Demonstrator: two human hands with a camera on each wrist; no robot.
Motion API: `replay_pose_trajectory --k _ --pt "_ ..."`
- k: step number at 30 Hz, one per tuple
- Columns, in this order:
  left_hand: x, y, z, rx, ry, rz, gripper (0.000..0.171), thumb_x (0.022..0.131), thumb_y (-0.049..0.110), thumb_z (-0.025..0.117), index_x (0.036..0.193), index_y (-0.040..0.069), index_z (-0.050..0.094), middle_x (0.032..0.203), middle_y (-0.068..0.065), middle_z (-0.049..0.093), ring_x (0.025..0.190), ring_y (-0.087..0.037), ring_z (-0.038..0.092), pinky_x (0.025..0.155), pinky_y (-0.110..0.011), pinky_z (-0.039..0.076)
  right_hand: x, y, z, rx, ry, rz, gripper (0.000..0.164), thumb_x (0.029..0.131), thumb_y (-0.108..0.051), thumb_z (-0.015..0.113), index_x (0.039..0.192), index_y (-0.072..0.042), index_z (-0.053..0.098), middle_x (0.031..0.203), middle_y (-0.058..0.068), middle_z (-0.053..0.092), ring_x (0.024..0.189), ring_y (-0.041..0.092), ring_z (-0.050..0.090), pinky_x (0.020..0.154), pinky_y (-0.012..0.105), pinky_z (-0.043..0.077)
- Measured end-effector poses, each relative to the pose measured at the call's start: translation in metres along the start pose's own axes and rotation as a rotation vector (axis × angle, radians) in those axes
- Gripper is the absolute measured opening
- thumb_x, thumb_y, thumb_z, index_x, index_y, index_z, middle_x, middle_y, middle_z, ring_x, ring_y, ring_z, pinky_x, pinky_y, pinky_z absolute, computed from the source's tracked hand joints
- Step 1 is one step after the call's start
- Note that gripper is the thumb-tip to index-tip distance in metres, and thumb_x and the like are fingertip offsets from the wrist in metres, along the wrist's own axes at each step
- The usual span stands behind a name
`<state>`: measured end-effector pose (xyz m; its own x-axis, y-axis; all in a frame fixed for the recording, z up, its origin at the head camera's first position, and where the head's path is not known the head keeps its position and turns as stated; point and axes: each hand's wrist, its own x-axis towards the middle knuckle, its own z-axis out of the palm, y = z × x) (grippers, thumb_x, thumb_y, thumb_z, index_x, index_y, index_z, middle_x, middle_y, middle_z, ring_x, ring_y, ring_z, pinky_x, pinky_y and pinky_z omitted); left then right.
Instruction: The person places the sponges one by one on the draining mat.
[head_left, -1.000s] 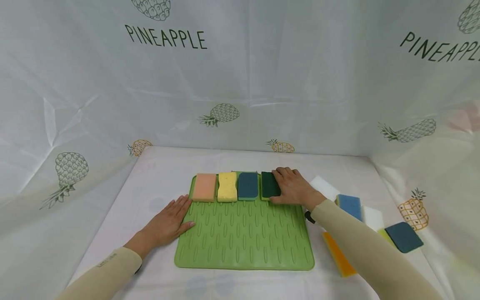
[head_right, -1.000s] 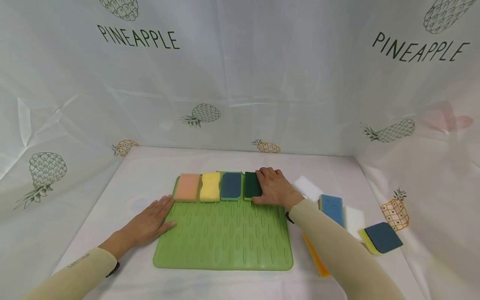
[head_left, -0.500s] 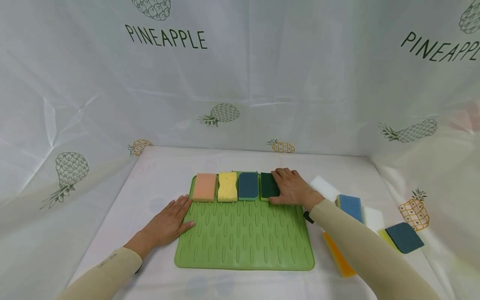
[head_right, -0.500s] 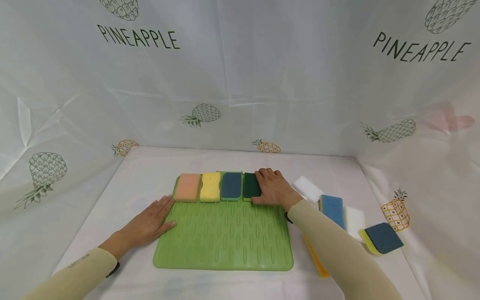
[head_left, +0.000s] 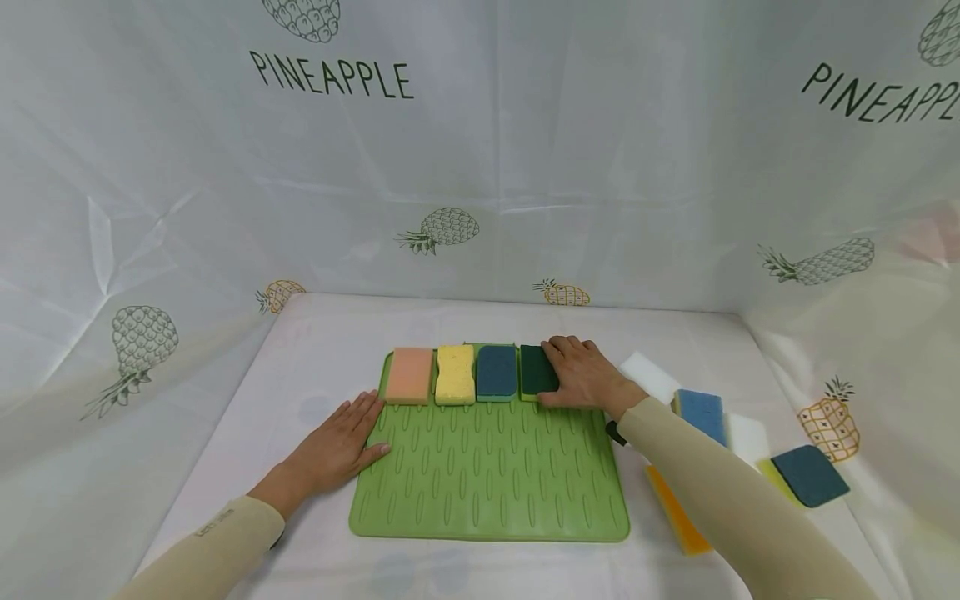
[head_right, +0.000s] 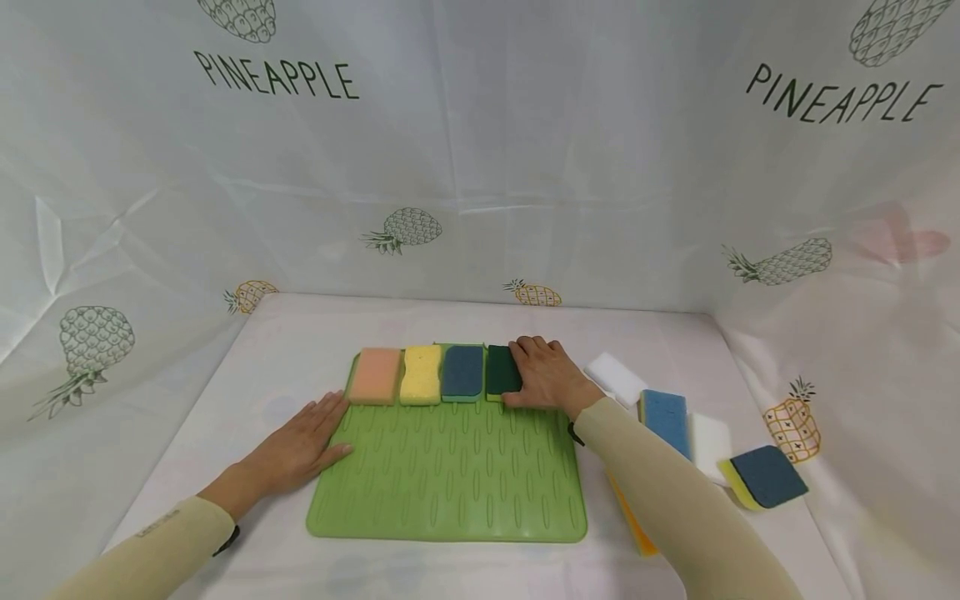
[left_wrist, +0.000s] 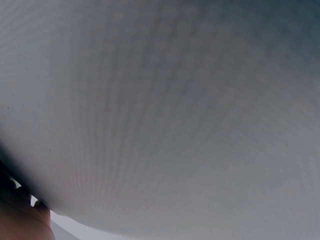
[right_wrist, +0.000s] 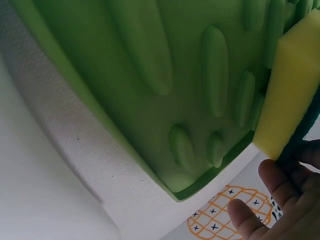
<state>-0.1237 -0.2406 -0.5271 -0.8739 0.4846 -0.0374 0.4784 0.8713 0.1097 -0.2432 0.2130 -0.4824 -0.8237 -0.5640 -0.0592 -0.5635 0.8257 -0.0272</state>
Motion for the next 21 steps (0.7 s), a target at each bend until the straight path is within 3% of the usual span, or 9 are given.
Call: replay_pose_trajectory --k 13,21 --pt "0.002 -0.001 0.005 -0.001 -0.014 -0.005 0.084 0.109 0.056 0.049 0.164 -0.004 0.028 0.172 -0.023 0.027 0.16 -0.04 0.028 0.129 -0.056 0.028 -0.003 0.003 -0.01 0.058 -0.055 0.061 0.109 0.092 -0.072 0.063 0.167 -0.002 0.026 0.168 0.023 0.035 0.15 0.047 0.04 0.118 0.068 0.037" --pt "0.001 -0.001 0.002 0.005 0.001 0.001 0.082 0.109 0.053 0.051 0.163 -0.006 0.031 0.17 -0.024 0.03 0.158 -0.041 0.03 0.128 -0.057 0.031 -0.02 0.03 -0.034 0.016 0.131 0.056 0.086 0.099 -0.056 0.068 0.16 -0.001 0.042 0.16 0.023 0.046 0.144 0.045 0.046 0.117 0.066 0.038"
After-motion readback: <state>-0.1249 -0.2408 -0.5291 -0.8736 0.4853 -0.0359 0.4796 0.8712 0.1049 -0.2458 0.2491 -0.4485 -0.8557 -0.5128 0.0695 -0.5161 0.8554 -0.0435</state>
